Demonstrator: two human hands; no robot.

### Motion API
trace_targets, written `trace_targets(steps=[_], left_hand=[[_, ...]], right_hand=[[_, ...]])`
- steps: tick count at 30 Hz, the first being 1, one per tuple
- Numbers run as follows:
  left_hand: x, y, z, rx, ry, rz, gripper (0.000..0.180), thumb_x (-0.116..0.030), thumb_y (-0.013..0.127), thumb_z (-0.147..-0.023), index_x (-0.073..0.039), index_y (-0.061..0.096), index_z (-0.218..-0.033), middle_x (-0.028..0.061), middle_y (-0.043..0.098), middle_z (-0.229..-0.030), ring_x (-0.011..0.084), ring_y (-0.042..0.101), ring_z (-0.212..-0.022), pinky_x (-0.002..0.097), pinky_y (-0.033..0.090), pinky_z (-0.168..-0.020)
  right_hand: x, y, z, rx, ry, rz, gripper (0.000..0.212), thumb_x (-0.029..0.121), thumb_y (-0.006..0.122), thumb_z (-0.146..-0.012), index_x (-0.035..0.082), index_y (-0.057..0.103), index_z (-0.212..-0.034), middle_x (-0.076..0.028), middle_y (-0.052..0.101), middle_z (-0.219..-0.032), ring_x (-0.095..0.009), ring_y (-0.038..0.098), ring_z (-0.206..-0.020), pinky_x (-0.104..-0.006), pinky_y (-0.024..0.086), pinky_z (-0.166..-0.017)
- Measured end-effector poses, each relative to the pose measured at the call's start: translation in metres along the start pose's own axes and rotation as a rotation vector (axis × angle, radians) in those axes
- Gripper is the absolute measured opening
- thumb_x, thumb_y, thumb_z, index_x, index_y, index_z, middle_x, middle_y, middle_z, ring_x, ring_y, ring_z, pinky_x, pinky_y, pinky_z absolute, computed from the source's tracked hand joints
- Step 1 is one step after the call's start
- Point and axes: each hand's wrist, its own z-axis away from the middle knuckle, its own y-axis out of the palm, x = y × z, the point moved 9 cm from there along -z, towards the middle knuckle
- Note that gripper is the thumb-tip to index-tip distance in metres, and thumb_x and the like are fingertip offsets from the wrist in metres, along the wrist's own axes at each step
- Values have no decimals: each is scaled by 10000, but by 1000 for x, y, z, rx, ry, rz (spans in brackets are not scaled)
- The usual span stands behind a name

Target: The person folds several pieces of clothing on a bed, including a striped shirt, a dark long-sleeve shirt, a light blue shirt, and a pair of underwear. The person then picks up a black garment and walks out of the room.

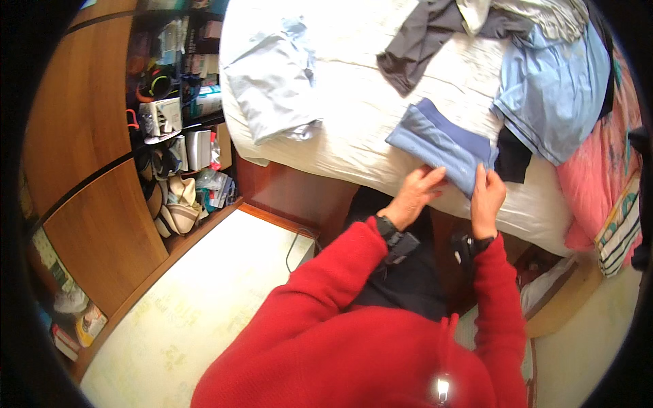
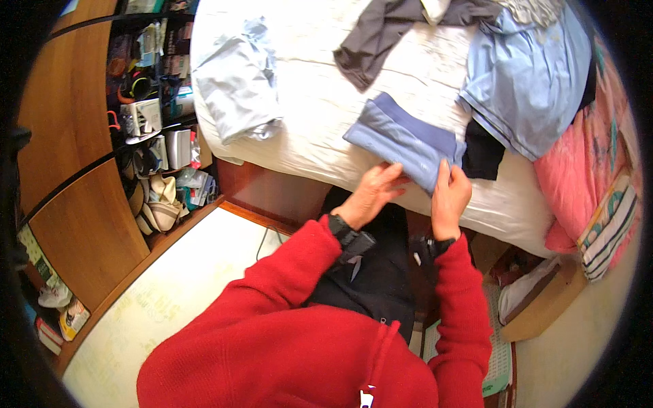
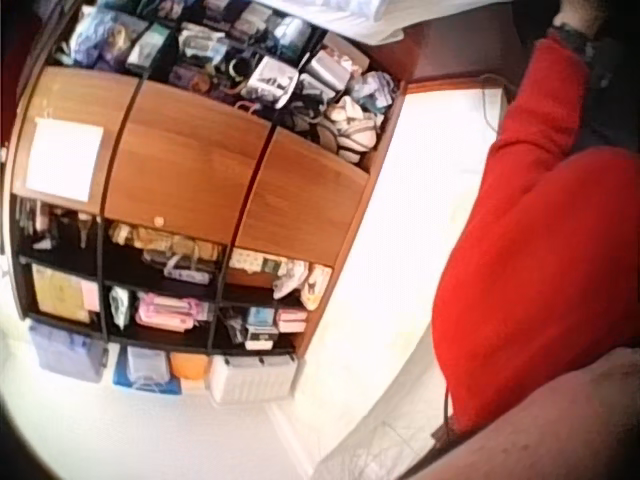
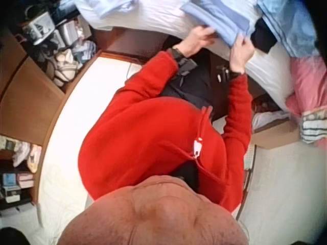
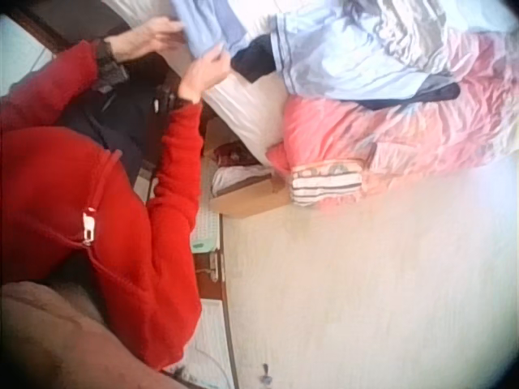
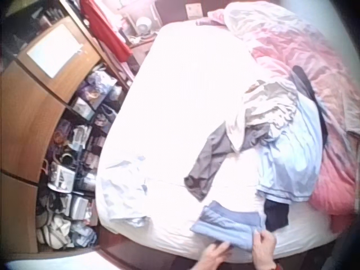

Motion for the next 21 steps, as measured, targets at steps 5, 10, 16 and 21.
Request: trace_targets(steps=[5,10,16,21], left_hand=[[1,16,-5,65,44,290,257,-88,627,-916,-20,592,-1161,72,653,-1083,206,639,-984,383,518,-910],[-73,-9,41,96,99,133,300,11,617,-876,-11,578,-1172,87,653,-1086,226,651,-974,385,539,-894],[-235,-63,117,23,263,-179,421,4,621,-810,-10,552,-1225,87,653,-1071,234,656,-963,379,543,-880],[-345,-144,144,-51,472,-316,473,-5,593,-791,-32,536,-1260,88,649,-1094,239,654,-965,362,538,-875]], right_hand=[[8,12,68,91,76,-284,295,163,603,-957,-26,524,-745,-1,438,-628,-69,371,-596,-296,308,-511],[25,19,122,321,244,-540,149,114,573,-981,-14,639,-944,-8,590,-704,-65,538,-607,-203,444,-557],[29,11,112,378,218,-422,146,109,583,-962,-7,659,-915,-7,595,-684,-61,539,-600,-209,440,-555],[26,1,56,280,160,-316,140,101,595,-937,-7,663,-878,-6,599,-660,-66,546,-588,-218,445,-559]])
